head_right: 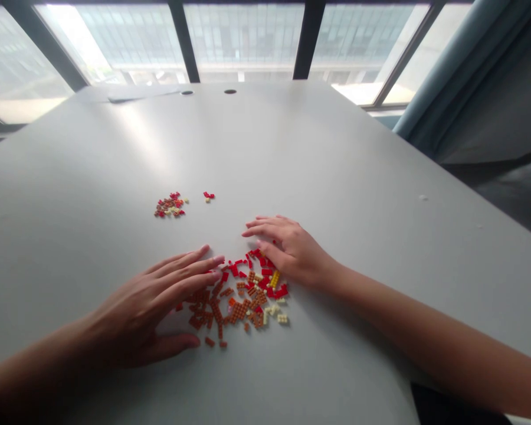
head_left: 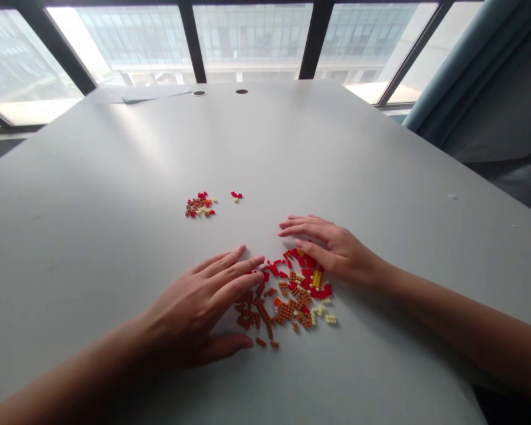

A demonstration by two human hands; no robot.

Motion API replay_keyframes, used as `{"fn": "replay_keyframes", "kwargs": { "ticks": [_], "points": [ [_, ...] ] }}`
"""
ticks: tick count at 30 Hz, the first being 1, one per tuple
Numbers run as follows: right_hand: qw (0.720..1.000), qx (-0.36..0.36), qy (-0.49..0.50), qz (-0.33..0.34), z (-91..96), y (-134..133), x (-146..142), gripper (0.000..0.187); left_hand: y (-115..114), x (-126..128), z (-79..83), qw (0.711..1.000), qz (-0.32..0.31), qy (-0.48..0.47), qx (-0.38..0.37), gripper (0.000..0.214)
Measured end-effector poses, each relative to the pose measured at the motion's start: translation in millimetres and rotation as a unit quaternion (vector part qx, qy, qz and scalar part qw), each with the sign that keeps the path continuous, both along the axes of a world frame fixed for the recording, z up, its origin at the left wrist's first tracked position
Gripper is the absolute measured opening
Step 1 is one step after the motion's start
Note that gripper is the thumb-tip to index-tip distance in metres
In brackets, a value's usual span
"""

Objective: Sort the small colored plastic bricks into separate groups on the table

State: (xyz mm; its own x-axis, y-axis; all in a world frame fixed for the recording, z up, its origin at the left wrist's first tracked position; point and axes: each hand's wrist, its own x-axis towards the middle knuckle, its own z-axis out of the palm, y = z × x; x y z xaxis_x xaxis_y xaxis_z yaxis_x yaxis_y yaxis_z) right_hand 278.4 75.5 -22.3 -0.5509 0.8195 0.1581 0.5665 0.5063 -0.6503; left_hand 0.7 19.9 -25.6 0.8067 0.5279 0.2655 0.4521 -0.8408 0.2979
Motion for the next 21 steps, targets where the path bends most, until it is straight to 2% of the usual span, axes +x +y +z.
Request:
{"fn": "replay_keyframes", "kwargs": {
  "ticks": [3, 12, 21],
  "points": [
    [0.999, -0.03, 0.019, 0.029, 2.7, 5.6, 7.5, 0.032, -0.2, -0.3, 0.0, 1.0, 0.002, -0.002, 0.002, 0.064],
    [0.996, -0.031, -0.008, 0.083, 4.2, 8.7, 11.6, 0.035, -2.1, 1.0, 3.5, 0.998, 0.01, -0.027, 0.062, 0.041],
    [0.996, -0.051, 0.006, 0.076, 5.6, 9.6, 12.3, 0.036, 1.5, -3.3, 3.6, 0.983, 0.074, -0.118, 0.119, 0.028]
  ]
}}
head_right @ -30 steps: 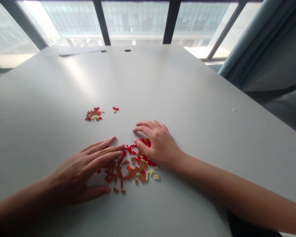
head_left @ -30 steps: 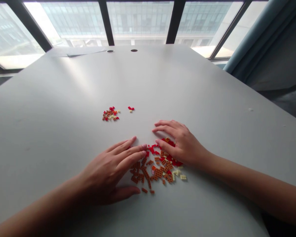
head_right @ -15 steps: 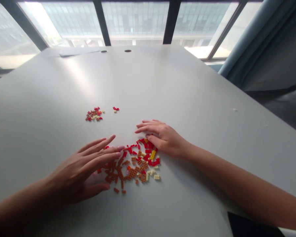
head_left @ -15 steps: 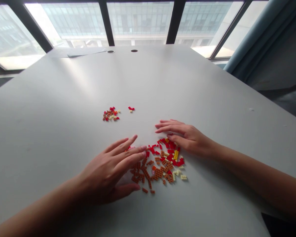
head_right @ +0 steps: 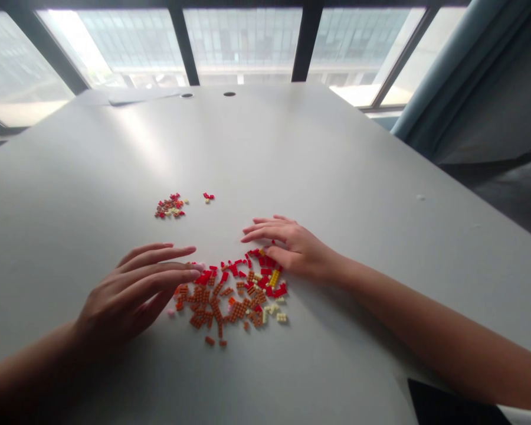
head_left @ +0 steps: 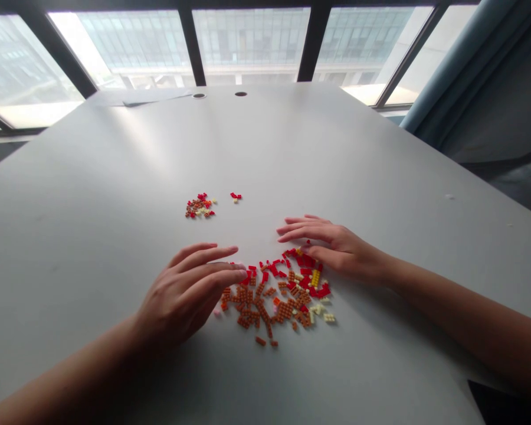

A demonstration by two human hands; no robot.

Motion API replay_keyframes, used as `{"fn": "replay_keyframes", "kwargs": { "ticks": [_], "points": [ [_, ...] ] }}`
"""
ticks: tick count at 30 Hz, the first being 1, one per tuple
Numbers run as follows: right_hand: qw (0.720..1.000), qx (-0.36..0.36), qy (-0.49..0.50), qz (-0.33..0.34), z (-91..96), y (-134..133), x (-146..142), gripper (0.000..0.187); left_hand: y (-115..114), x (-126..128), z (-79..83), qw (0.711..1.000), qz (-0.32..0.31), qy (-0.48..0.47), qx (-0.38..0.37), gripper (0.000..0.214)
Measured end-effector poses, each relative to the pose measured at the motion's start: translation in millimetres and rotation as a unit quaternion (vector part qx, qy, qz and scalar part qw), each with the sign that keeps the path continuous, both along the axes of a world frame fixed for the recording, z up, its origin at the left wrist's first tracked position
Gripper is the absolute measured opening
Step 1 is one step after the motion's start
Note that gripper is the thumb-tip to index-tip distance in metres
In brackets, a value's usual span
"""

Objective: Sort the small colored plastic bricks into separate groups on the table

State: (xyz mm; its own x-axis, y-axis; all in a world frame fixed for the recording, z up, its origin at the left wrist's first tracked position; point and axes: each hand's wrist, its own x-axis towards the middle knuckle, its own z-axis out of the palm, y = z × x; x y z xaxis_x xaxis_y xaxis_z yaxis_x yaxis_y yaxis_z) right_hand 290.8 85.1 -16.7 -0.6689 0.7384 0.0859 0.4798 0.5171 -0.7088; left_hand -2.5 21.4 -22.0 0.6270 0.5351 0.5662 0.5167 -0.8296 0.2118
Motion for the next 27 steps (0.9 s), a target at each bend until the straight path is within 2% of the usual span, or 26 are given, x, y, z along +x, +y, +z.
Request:
{"fn": "replay_keyframes", "kwargs": {
  "ticks": [10, 15, 17, 27],
  "points": [
    [0.997, -0.066, 0.002, 0.05, 10.0, 3.0, 7.8, 0.043, 0.3, 2.2, 5.8, 0.998, 0.005, 0.029, 0.047, 0.017],
    [0.995, -0.078, 0.011, 0.056, 12.6, 6.2, 14.3, 0.009, -0.5, 2.8, 2.7, 0.999, 0.004, 0.026, 0.039, 0.016],
    [0.995, -0.077, 0.014, 0.053, 13.2, 7.9, 17.0, 0.004, -0.6, 3.1, 2.4, 0.999, 0.003, 0.028, 0.039, 0.016],
    [0.994, -0.089, 0.028, 0.06, 13.3, 11.7, 18.8, 0.021, 0.4, 3.9, 1.5, 0.999, -0.008, 0.029, 0.04, 0.017]
  ]
}}
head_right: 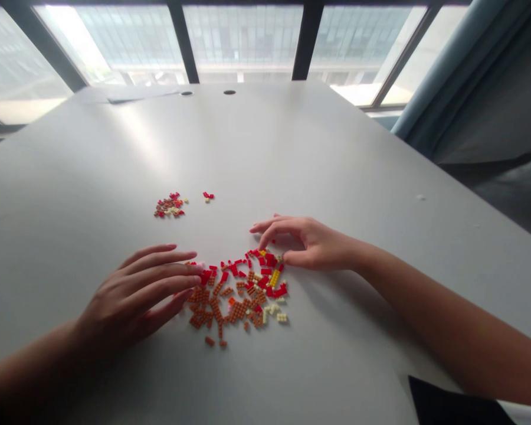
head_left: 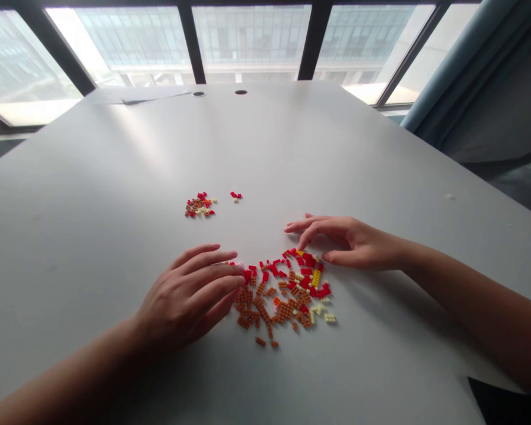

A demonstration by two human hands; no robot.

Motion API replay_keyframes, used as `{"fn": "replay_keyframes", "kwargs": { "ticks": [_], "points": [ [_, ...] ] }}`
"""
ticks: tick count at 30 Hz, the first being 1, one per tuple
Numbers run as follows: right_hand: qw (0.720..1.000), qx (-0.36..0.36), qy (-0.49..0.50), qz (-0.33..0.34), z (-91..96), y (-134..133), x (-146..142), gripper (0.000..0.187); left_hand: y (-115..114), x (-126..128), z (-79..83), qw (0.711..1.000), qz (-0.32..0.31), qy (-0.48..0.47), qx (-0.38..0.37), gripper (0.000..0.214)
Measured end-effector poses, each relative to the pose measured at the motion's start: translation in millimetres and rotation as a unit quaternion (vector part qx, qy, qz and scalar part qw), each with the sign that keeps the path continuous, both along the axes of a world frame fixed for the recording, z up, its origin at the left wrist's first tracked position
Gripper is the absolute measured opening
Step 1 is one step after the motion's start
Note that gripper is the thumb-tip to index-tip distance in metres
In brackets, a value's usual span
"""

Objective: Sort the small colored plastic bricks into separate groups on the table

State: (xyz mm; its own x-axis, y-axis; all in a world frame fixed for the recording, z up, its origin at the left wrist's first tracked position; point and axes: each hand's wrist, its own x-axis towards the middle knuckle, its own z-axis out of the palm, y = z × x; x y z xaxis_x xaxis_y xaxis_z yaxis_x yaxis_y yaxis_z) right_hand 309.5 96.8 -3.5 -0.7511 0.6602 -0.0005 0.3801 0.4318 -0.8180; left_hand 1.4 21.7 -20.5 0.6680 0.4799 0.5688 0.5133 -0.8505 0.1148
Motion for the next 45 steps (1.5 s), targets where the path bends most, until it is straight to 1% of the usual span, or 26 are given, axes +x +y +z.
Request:
{"fn": "replay_keyframes", "kwargs": {
  "ticks": [8, 17, 22, 27, 30, 34, 40, 45],
  "points": [
    [1.0, 0.024, -0.018, 0.004, 0.5, -0.2, -1.5, 0.025, 1.6, -1.6, -2.6, 1.0, -0.015, 0.015, -0.002, 0.017],
    [0.999, 0.027, -0.018, 0.009, -2.2, -0.9, -0.1, 0.03, 3.6, -0.9, -3.9, 1.0, 0.001, 0.024, -0.009, 0.016],
    [0.999, 0.03, -0.018, 0.023, -4.0, 0.0, -0.3, 0.033, 2.5, -1.7, -0.8, 0.999, 0.015, 0.011, -0.026, 0.017],
    [0.999, 0.026, -0.017, 0.025, -4.2, 0.8, 0.1, 0.034, -0.9, -1.2, 5.9, 0.998, 0.05, -0.025, 0.003, 0.017],
    [1.0, 0.018, -0.011, 0.023, -3.8, 0.2, -0.5, 0.036, -0.9, -0.5, 6.7, 0.997, 0.066, -0.027, 0.006, 0.016],
    [1.0, 0.014, -0.007, 0.015, -3.1, -0.9, -1.6, 0.038, 0.6, -0.1, 4.0, 0.998, 0.055, -0.005, 0.003, 0.013],
    [1.0, 0.012, -0.013, 0.014, -2.7, -0.8, -1.7, 0.039, 0.4, -0.4, -1.1, 0.999, 0.044, 0.001, -0.005, 0.019],
    [1.0, 0.014, -0.009, 0.014, -3.4, -0.5, -1.5, 0.039, 0.3, 1.2, 0.1, 0.999, 0.042, 0.02, -0.003, 0.022]
  ]
}}
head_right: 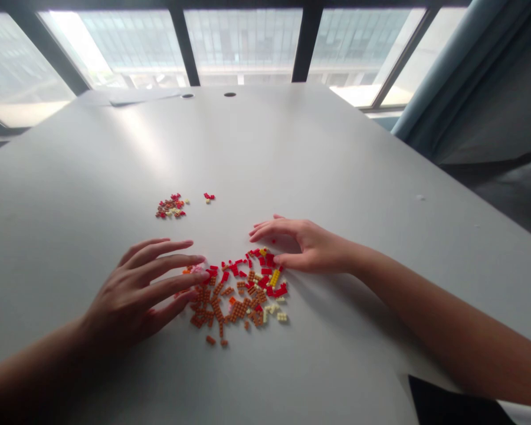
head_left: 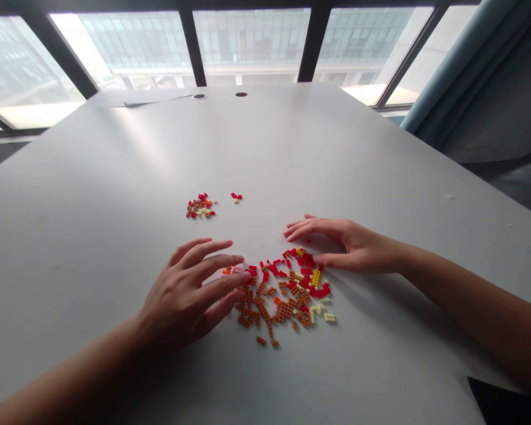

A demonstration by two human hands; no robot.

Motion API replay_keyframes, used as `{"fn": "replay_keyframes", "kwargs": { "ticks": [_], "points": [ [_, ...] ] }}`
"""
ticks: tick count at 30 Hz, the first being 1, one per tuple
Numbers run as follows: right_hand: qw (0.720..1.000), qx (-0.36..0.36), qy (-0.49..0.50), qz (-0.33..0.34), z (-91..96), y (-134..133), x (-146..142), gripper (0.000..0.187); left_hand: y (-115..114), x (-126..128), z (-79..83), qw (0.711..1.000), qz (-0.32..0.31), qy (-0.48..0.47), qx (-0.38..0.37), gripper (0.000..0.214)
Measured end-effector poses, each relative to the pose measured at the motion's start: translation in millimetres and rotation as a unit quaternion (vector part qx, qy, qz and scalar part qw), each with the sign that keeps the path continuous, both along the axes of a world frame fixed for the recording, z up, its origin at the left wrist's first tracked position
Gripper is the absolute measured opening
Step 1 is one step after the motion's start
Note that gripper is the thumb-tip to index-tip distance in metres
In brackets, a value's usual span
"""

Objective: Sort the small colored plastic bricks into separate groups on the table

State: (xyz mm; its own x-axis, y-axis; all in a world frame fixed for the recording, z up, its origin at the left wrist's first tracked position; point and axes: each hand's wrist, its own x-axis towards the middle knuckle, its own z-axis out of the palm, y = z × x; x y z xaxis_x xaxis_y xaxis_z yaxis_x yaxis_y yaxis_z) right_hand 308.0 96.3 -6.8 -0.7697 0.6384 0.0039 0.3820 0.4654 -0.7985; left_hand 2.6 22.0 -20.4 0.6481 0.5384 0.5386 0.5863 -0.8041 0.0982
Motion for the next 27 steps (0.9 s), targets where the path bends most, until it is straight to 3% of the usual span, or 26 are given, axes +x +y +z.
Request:
{"fn": "replay_keyframes", "kwargs": {
  "ticks": [10, 27],
  "points": [
    [1.0, 0.003, -0.001, 0.0, -0.5, -0.3, -0.4, 0.038, 1.1, -0.8, 0.9, 1.0, 0.0, -0.007, -0.014, 0.007],
    [1.0, 0.006, -0.01, 0.004, -0.8, -0.9, -0.1, 0.039, 1.4, 0.4, 1.0, 0.998, 0.032, -0.017, -0.05, 0.005]
  ]
}}
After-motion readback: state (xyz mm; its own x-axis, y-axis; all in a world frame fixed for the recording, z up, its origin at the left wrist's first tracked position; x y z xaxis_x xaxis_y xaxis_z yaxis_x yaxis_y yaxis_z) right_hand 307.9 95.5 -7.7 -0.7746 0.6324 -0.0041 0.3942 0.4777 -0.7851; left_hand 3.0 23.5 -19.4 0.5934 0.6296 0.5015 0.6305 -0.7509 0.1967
